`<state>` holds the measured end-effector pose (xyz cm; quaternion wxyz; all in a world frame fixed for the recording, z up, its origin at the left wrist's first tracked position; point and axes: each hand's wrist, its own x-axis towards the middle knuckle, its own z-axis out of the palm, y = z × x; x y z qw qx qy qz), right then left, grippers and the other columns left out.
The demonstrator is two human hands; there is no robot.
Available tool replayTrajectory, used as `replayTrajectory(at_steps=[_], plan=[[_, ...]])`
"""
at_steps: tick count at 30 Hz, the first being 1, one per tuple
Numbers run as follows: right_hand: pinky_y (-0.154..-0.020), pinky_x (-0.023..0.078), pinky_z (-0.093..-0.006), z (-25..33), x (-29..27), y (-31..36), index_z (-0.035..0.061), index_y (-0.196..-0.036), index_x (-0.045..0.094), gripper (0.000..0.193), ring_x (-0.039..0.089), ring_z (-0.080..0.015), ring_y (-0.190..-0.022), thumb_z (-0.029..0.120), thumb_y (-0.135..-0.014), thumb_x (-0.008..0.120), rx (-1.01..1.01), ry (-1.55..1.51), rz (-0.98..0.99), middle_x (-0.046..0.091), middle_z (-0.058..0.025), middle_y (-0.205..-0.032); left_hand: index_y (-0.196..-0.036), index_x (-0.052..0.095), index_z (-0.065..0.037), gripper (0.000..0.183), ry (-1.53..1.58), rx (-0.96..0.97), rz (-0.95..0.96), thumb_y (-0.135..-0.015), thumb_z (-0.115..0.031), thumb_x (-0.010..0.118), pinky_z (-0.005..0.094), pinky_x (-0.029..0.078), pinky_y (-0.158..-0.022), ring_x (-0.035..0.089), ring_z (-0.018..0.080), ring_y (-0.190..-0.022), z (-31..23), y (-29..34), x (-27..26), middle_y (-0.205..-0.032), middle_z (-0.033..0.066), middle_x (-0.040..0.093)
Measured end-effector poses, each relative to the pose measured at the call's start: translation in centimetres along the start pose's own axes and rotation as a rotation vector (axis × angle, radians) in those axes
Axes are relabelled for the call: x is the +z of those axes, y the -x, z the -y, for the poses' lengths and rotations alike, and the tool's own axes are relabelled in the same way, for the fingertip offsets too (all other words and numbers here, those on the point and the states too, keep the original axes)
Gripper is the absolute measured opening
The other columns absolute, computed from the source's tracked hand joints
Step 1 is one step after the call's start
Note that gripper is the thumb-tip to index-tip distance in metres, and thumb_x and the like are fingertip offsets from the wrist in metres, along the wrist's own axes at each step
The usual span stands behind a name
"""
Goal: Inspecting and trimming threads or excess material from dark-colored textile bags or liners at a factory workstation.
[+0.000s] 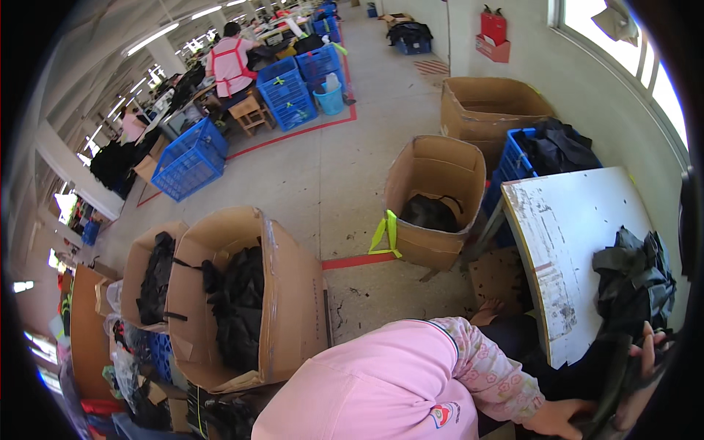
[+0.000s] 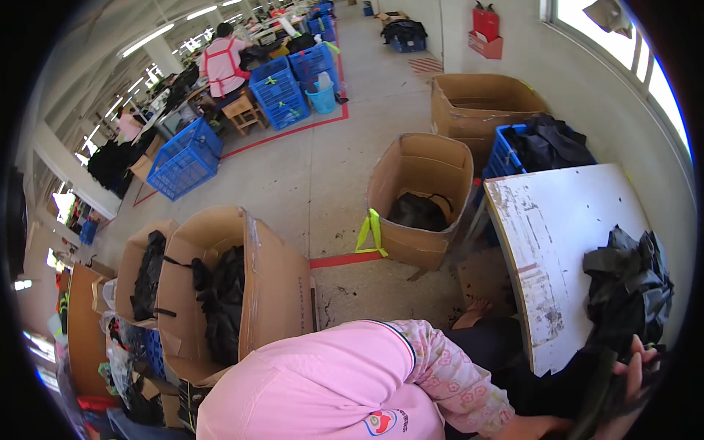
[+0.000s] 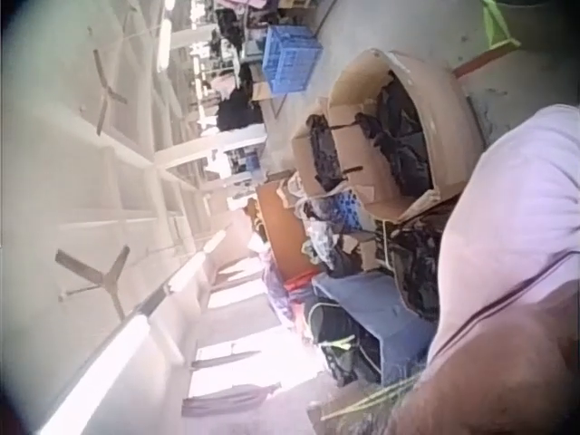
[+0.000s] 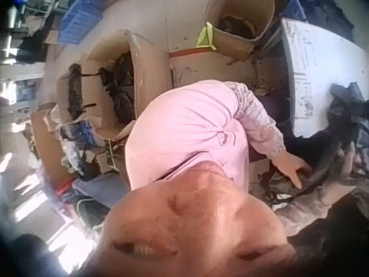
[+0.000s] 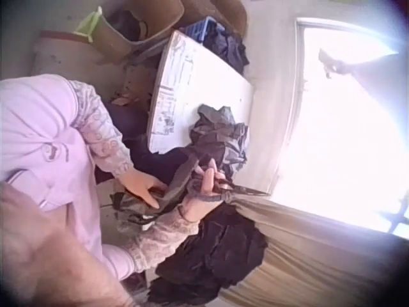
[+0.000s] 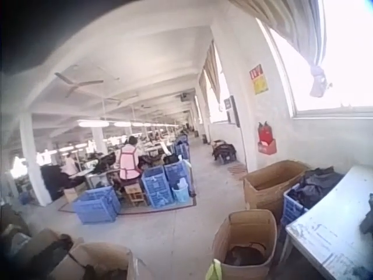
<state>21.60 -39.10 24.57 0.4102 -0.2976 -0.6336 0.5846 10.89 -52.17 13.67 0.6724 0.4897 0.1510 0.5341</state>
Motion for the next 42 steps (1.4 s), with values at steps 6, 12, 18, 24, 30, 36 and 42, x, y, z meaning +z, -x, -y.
replayTrajectory(at_steps=[6, 12, 18, 24, 30, 36, 42], plan=[[-0.066, 0.043, -0.0198, -5.9, 0.0, -2.0, 0.0009, -0.118, 0.061, 0.031, 0.053, -0.0061, -0.072, 0.019, -0.092, 0.063, 0.051, 0.570, -0.028, 0.063, -0.0066, -0.113, -0.106, 0.067, -0.002, 0.030, 0.466, -0.303, -0.419, -0.083, -0.021, 0.065, 0.0342, 0.050, -0.088, 0.063, 0.0202, -0.094, -0.1, 8.1, -14.3, -0.100, 0.0100, 0.068], [-0.055, 0.048, -0.0230, -12.2, -2.9, 7.8, 0.0003, -0.100, 0.057, 0.019, 0.057, -0.0092, -0.062, 0.007, -0.086, 0.068, 0.186, 0.597, -0.224, 0.066, -0.0074, -0.093, -0.131, 0.053, -0.011, 0.047, -0.032, -0.762, -0.953, -0.086, -0.024, 0.063, 0.0347, 0.046, -0.084, 0.060, 0.0173, -0.095, 2.2, 19.2, -27.2, -0.118, 0.0046, 0.061], [-0.059, 0.047, -0.0227, -17.9, -2.4, 14.9, 0.0038, -0.096, 0.051, 0.029, 0.055, -0.0075, -0.066, 0.003, -0.080, 0.076, 0.339, 0.303, -0.423, 0.065, -0.0093, -0.108, -0.142, 0.033, -0.016, 0.068, -0.193, -0.588, -1.110, -0.085, -0.031, 0.066, 0.0422, 0.038, -0.095, 0.046, 0.0249, -0.117, -1.0, 18.0, -29.2, -0.128, 0.0108, 0.048], [-0.068, 0.050, -0.0353, -19.3, -1.0, 17.6, 0.0042, -0.096, 0.049, 0.033, 0.069, -0.0249, -0.082, -0.003, -0.071, 0.070, 0.300, 0.756, -0.472, 0.068, -0.0162, -0.102, -0.145, 0.030, -0.010, 0.080, -0.816, -0.507, -0.626, -0.083, -0.034, 0.073, 0.0406, 0.038, -0.101, 0.043, 0.0256, -0.125, 1.1, 12.8, -29.2, -0.143, 0.0171, 0.040], [-0.066, 0.048, -0.0295, -19.2, -1.9, 18.1, 0.0051, -0.096, 0.051, 0.030, 0.064, -0.0184, -0.078, -0.004, -0.074, 0.070, 0.304, 0.959, -0.477, 0.064, -0.0071, -0.085, -0.131, 0.051, -0.001, 0.042, -0.085, -0.581, -0.638, -0.092, -0.013, 0.062, 0.0355, 0.046, -0.097, 0.059, 0.0190, -0.109, 1.4, 11.7, -28.0, -0.121, 0.0107, 0.062], [-0.060, 0.040, -0.0203, -7.6, -10.8, 26.0, 0.0109, -0.094, 0.052, 0.020, 0.052, -0.0061, -0.072, 0.003, -0.081, 0.066, 0.150, 0.513, -0.851, 0.055, 0.0018, -0.086, -0.131, 0.050, -0.002, 0.041, 0.460, -0.059, -0.461, -0.096, -0.023, 0.053, 0.0489, 0.039, -0.106, 0.054, 0.0326, -0.121, -6.5, 13.3, -27.9, -0.132, 0.0166, 0.055], [-0.068, 0.039, -0.0195, -0.9, -15.6, 30.2, 0.0092, -0.107, 0.051, 0.021, 0.050, -0.0048, -0.077, 0.008, -0.089, 0.062, 0.103, 0.702, -0.886, 0.054, 0.0024, -0.092, -0.125, 0.050, -0.003, 0.033, 0.340, 0.000, -0.304, -0.095, -0.016, 0.056, 0.0433, 0.047, -0.097, 0.060, 0.0286, -0.109, -8.6, 9.4, -29.0, -0.115, 0.0148, 0.061]])
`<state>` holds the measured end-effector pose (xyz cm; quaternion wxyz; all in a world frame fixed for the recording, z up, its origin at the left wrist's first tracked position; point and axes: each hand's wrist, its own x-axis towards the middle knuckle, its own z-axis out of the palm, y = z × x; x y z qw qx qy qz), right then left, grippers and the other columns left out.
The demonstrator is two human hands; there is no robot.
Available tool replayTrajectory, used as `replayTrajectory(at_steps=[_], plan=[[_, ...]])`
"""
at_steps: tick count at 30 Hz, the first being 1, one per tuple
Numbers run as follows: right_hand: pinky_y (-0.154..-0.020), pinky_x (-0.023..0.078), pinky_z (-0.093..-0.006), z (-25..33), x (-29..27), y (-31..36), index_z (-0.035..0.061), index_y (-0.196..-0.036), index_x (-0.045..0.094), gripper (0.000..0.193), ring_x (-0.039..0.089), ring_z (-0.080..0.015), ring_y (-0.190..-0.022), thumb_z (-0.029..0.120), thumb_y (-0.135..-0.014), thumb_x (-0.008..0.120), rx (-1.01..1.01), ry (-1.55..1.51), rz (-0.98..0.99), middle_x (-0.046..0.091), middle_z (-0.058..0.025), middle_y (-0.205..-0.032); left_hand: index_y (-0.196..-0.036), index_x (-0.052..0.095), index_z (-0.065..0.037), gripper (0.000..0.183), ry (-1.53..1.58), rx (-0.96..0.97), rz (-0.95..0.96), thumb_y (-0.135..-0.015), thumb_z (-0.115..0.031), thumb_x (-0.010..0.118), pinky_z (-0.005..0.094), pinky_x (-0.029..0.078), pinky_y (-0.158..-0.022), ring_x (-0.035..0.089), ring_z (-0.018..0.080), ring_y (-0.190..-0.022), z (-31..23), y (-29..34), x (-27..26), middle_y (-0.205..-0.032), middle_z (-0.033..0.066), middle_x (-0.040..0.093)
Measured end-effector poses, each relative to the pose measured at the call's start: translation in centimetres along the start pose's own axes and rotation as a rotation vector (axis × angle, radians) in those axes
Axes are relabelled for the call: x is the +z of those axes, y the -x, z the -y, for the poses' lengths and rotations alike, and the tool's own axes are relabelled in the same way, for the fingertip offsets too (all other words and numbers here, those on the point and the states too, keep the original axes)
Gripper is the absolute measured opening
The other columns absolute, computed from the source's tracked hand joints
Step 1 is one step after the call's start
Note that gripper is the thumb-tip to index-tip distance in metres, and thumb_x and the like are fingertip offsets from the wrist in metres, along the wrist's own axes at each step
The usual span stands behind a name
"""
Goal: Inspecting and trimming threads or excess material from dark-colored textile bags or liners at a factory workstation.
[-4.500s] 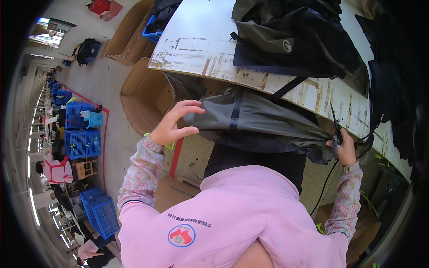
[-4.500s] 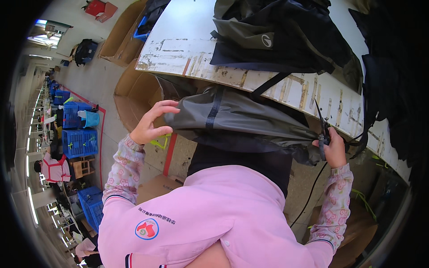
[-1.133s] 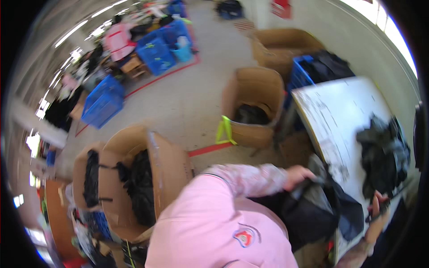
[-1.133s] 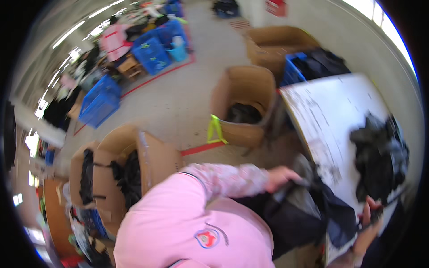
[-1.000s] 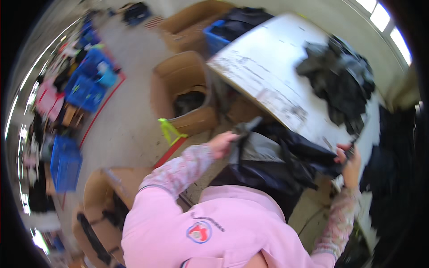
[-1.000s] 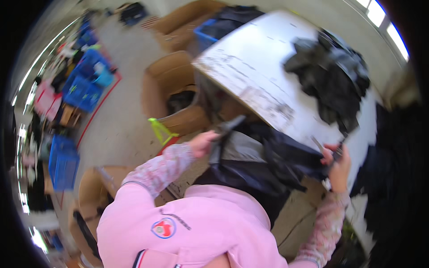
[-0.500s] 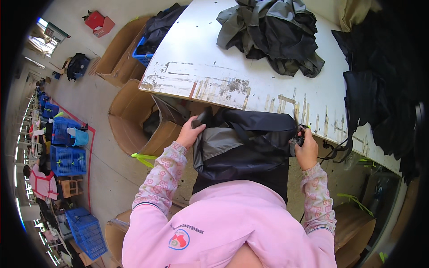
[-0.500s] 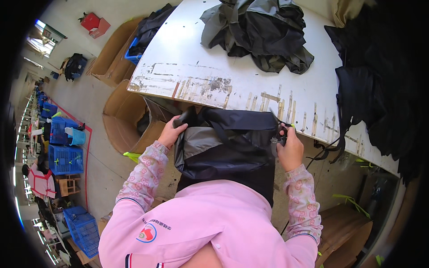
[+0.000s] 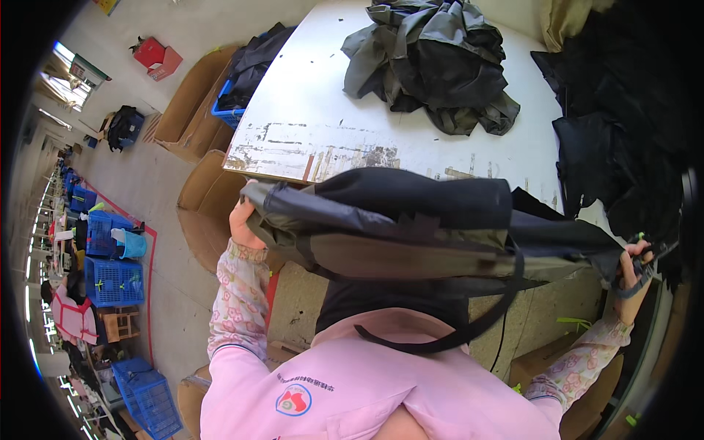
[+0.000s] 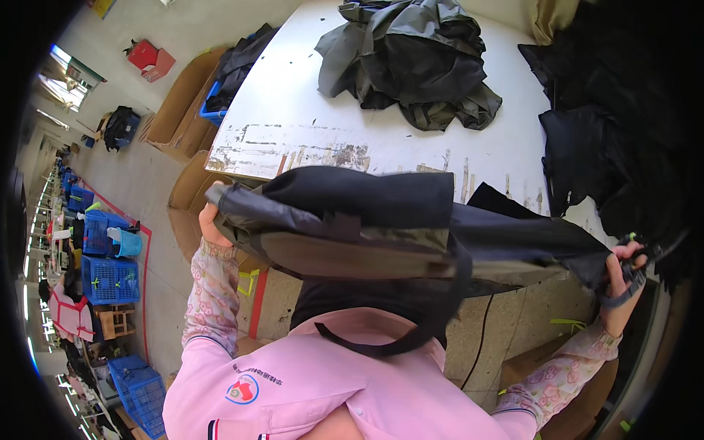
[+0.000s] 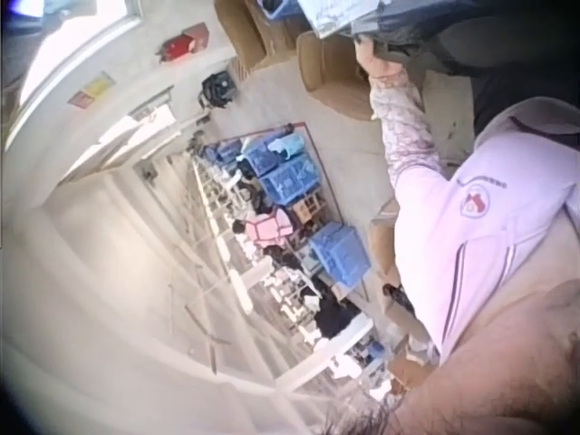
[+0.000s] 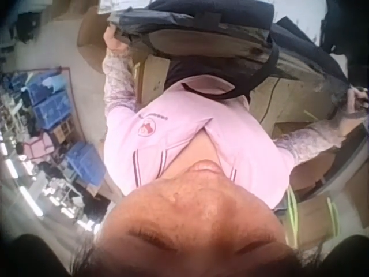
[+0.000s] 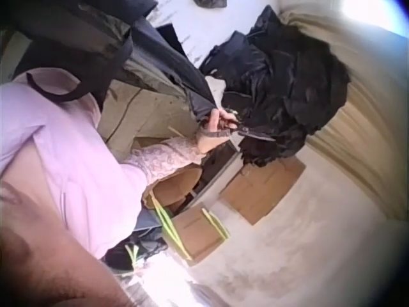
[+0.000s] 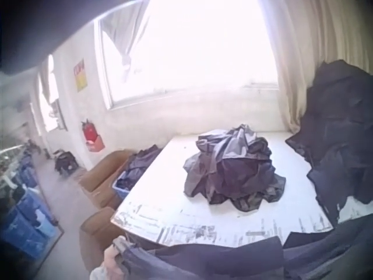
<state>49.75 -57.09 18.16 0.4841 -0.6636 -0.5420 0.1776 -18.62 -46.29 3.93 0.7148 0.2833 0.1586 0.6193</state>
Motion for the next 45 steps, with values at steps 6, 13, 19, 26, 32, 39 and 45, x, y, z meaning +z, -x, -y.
replayTrajectory(at_steps=[6, 13, 19, 26, 32, 39, 45], plan=[[-0.066, 0.047, -0.0263, -4.0, 9.8, -6.6, 0.0025, -0.094, 0.056, 0.018, 0.059, -0.0117, -0.070, 0.005, -0.084, 0.071, -0.048, 0.357, -0.093, 0.069, -0.0069, -0.087, -0.123, 0.051, -0.002, 0.043, -1.235, -0.021, -0.120, -0.086, -0.017, 0.068, 0.0380, 0.045, -0.096, 0.057, 0.0260, -0.108, 1.7, -8.1, 2.7, -0.119, 0.0146, 0.058], [-0.070, 0.050, -0.0325, -2.1, 20.3, -1.8, 0.0025, -0.100, 0.055, 0.029, 0.066, -0.0214, -0.080, -0.003, -0.076, 0.070, -0.198, 0.098, 0.227, 0.067, -0.0096, -0.087, -0.120, 0.056, -0.009, 0.052, -1.989, 0.346, 0.412, -0.078, -0.030, 0.076, 0.0438, 0.040, -0.099, 0.048, 0.0382, -0.118, 7.5, -11.3, 4.5, -0.124, 0.0203, 0.053], [-0.070, 0.048, -0.0454, -6.4, 24.5, -4.8, 0.0069, -0.096, 0.054, 0.028, 0.061, -0.0407, -0.090, -0.002, -0.072, 0.063, -0.112, 0.420, 0.207, 0.065, -0.0180, -0.092, -0.103, 0.064, -0.005, 0.027, -1.695, -0.267, 0.207, -0.086, -0.025, 0.068, 0.0389, 0.048, -0.082, 0.061, 0.0307, -0.090, 9.7, -16.0, 2.8, -0.104, 0.0139, 0.065], [-0.068, 0.042, -0.0249, -7.7, 23.8, -4.7, 0.0048, -0.087, 0.050, 0.029, 0.048, -0.0100, -0.071, -0.003, -0.071, 0.073, -0.059, -0.017, 0.495, 0.052, 0.0006, -0.077, -0.109, 0.059, 0.001, 0.024, -0.348, -0.568, -0.189, -0.094, -0.019, 0.059, 0.0331, 0.052, -0.087, 0.064, 0.0178, -0.091, 4.2, -16.1, 2.2, -0.099, 0.0083, 0.066], [-0.067, 0.043, -0.0246, -6.6, 22.9, -4.0, 0.0041, -0.089, 0.051, 0.029, 0.050, -0.0093, -0.071, -0.002, -0.072, 0.074, 0.102, -0.052, 0.485, 0.055, -0.0007, -0.078, -0.098, 0.063, -0.007, 0.021, -1.781, 0.404, 0.252, -0.080, -0.016, 0.070, 0.0359, 0.044, -0.085, 0.057, 0.0280, -0.095, 4.8, -14.7, 4.0, -0.095, 0.0099, 0.063], [-0.063, 0.044, -0.0218, -6.4, 22.4, -3.7, 0.0041, -0.091, 0.053, 0.026, 0.053, -0.0067, -0.070, 0.004, -0.078, 0.075, 0.199, -0.134, 0.490, 0.057, 0.0004, -0.078, -0.098, 0.066, -0.013, 0.022, -2.089, 0.089, 0.465, -0.079, -0.023, 0.072, 0.0394, 0.040, -0.087, 0.054, 0.0274, -0.101, 10.0, -15.3, 4.5, -0.105, 0.0051, 0.063], [-0.054, 0.041, -0.0203, -6.2, 21.6, -3.5, 0.0060, -0.089, 0.053, 0.025, 0.050, -0.0039, -0.060, 0.006, -0.079, 0.075, 0.285, -0.220, 0.480, 0.057, 0.0019, -0.074, -0.086, 0.068, -0.013, 0.013, -1.874, 0.145, 0.568, -0.078, -0.022, 0.073, 0.0391, 0.039, -0.087, 0.059, 0.0269, -0.086, 10.3, -15.7, 2.4, -0.086, 0.0033, 0.066]])
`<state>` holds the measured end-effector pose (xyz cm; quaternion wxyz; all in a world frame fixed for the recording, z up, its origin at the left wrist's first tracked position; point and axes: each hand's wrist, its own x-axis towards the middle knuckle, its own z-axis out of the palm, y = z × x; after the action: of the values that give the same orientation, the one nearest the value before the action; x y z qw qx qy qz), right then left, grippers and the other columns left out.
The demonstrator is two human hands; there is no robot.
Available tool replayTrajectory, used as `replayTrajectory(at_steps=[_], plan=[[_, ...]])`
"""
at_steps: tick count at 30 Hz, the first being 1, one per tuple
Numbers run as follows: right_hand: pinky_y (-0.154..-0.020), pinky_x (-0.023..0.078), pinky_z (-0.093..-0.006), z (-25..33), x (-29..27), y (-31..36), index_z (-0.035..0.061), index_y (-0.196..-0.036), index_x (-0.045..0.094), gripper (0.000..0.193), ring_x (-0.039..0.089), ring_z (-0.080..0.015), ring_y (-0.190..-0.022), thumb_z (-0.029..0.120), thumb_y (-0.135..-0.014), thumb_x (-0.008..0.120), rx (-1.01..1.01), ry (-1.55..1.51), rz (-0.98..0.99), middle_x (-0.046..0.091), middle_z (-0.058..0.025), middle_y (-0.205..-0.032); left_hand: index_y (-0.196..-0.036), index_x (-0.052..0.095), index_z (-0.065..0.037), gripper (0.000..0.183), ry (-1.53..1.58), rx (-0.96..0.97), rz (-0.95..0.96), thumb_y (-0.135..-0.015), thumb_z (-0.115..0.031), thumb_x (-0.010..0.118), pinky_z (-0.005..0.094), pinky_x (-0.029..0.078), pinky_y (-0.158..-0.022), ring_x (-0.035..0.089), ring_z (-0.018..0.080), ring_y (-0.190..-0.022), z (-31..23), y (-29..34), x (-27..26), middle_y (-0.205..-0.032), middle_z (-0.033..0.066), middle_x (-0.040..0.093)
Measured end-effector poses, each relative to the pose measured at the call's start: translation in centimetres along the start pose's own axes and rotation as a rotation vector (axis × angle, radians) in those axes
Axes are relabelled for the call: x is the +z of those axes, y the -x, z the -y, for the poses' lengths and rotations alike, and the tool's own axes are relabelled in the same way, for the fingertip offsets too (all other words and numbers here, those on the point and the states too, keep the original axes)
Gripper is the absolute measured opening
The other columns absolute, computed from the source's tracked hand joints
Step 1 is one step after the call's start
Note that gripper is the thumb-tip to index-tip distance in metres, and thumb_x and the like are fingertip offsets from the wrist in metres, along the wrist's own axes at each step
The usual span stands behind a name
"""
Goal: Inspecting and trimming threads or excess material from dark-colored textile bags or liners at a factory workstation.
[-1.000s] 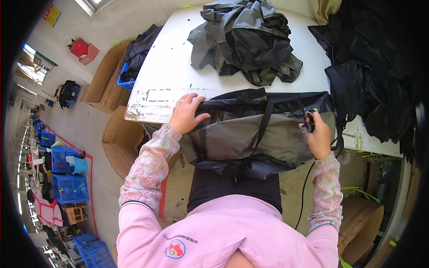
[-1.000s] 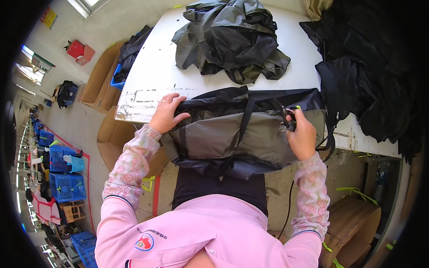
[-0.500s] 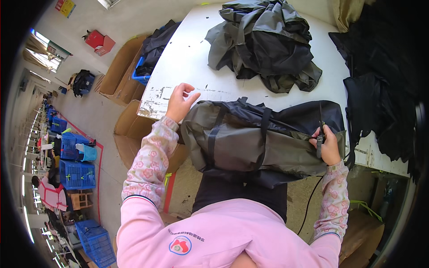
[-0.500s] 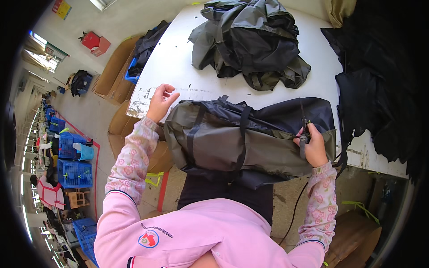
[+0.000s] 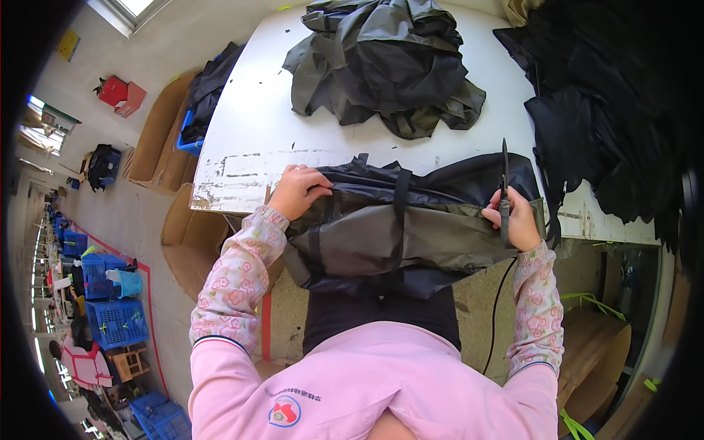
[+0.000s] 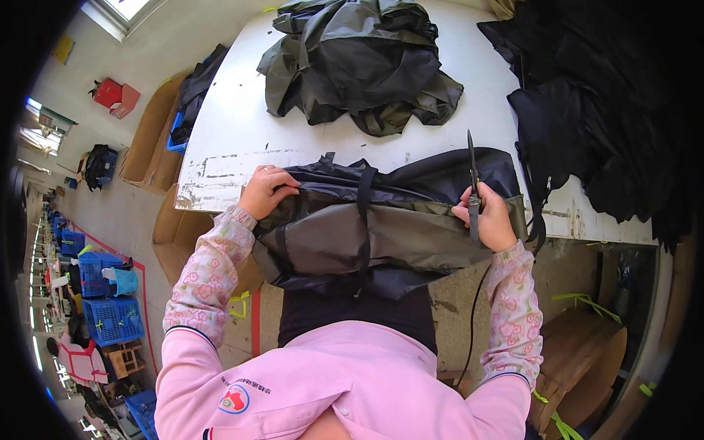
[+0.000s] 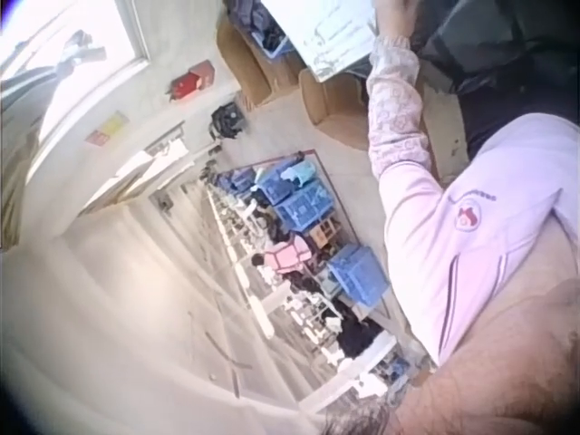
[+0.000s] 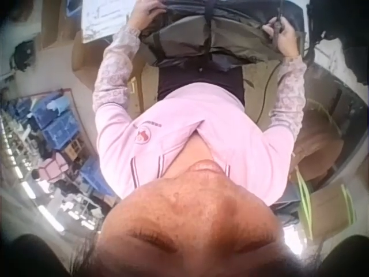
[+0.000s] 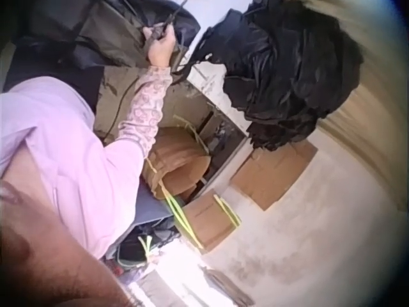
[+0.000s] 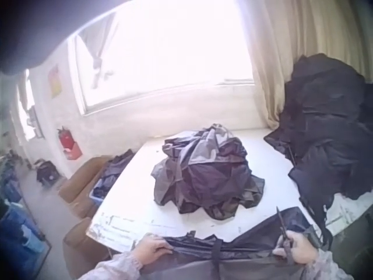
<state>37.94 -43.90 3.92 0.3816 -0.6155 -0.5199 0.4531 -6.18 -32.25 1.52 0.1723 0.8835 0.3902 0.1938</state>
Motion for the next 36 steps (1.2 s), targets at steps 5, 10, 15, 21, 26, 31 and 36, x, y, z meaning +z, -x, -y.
replayTrajectory(at_steps=[5, 10, 15, 21, 26, 31, 36], plan=[[-0.054, 0.042, -0.0207, 0.2, -0.7, 0.6, 0.0057, -0.088, 0.052, 0.025, 0.050, -0.0047, -0.059, 0.007, -0.080, 0.075, 0.018, -0.021, 0.031, 0.057, 0.0017, -0.074, -0.090, 0.063, -0.004, 0.010, 0.955, -0.436, 0.114, -0.093, -0.013, 0.061, 0.0183, 0.039, -0.077, 0.049, 0.0025, -0.083, -0.3, 1.8, -1.9, -0.084, -0.0046, 0.059], [-0.055, 0.042, -0.0209, -0.1, -0.1, 0.6, 0.0056, -0.089, 0.052, 0.025, 0.051, -0.0053, -0.059, 0.007, -0.080, 0.075, 0.014, -0.006, 0.102, 0.057, 0.0011, -0.074, -0.094, 0.058, -0.004, 0.013, 1.079, -0.445, 0.172, -0.096, -0.018, 0.057, 0.0191, 0.039, -0.077, 0.046, 0.0034, -0.082, -0.5, 2.4, -3.2, -0.086, -0.0067, 0.053], [-0.053, 0.042, -0.0206, -0.9, 0.4, 0.4, 0.0053, -0.090, 0.052, 0.025, 0.051, -0.0053, -0.060, 0.007, -0.079, 0.075, 0.046, -0.022, 0.088, 0.056, 0.0009, -0.074, -0.097, 0.055, -0.005, 0.019, 0.963, -0.454, 0.325, -0.090, -0.018, 0.067, 0.0204, 0.039, -0.076, 0.045, 0.0037, -0.082, -0.6, 3.0, -3.6, -0.085, -0.0079, 0.049], [-0.056, 0.046, -0.0229, 0.0, 1.1, 0.4, 0.0047, -0.092, 0.053, 0.026, 0.054, -0.0072, -0.063, 0.007, -0.078, 0.076, 0.025, 0.074, 0.049, 0.059, -0.0008, -0.077, -0.104, 0.055, -0.008, 0.035, 1.113, -0.446, 0.196, -0.076, -0.001, 0.077, 0.0206, 0.042, -0.085, 0.051, 0.0050, -0.097, -2.0, 4.1, -3.4, -0.096, -0.0056, 0.054], [-0.063, 0.050, -0.0311, 5.4, 3.1, 0.5, 0.0008, -0.099, 0.057, 0.044, 0.062, -0.0199, -0.070, 0.014, -0.066, 0.083, -0.332, 0.650, -0.052, 0.064, -0.0089, -0.081, -0.104, 0.058, -0.008, 0.032, 1.251, -0.405, 0.025, -0.078, 0.002, 0.073, 0.0211, 0.042, -0.089, 0.051, 0.0062, -0.098, -4.0, 4.4, -3.5, -0.099, -0.0027, 0.057], [-0.062, 0.045, -0.0362, 10.5, 7.7, -0.4, 0.0008, -0.095, 0.060, 0.062, 0.060, -0.0268, -0.065, 0.041, -0.055, 0.085, -0.706, 0.861, 0.128, 0.062, -0.0100, -0.078, -0.107, 0.061, -0.005, 0.028, 1.322, -0.486, 0.055, -0.081, 0.002, 0.070, 0.0217, 0.046, -0.089, 0.057, 0.0068, -0.098, -5.1, 4.4, -3.8, -0.103, -0.0003, 0.062], [-0.071, 0.043, -0.0380, 12.6, 10.7, -1.3, 0.0042, -0.090, 0.058, 0.052, 0.060, -0.0283, -0.077, 0.040, -0.059, 0.081, -0.821, 1.006, 0.216, 0.060, -0.0098, -0.078, -0.109, 0.061, -0.003, 0.029, 1.389, -0.568, 0.097, -0.082, -0.001, 0.071, 0.0214, 0.047, -0.086, 0.059, 0.0069, -0.094, -5.7, 4.9, -3.9, -0.103, -0.0002, 0.063]])
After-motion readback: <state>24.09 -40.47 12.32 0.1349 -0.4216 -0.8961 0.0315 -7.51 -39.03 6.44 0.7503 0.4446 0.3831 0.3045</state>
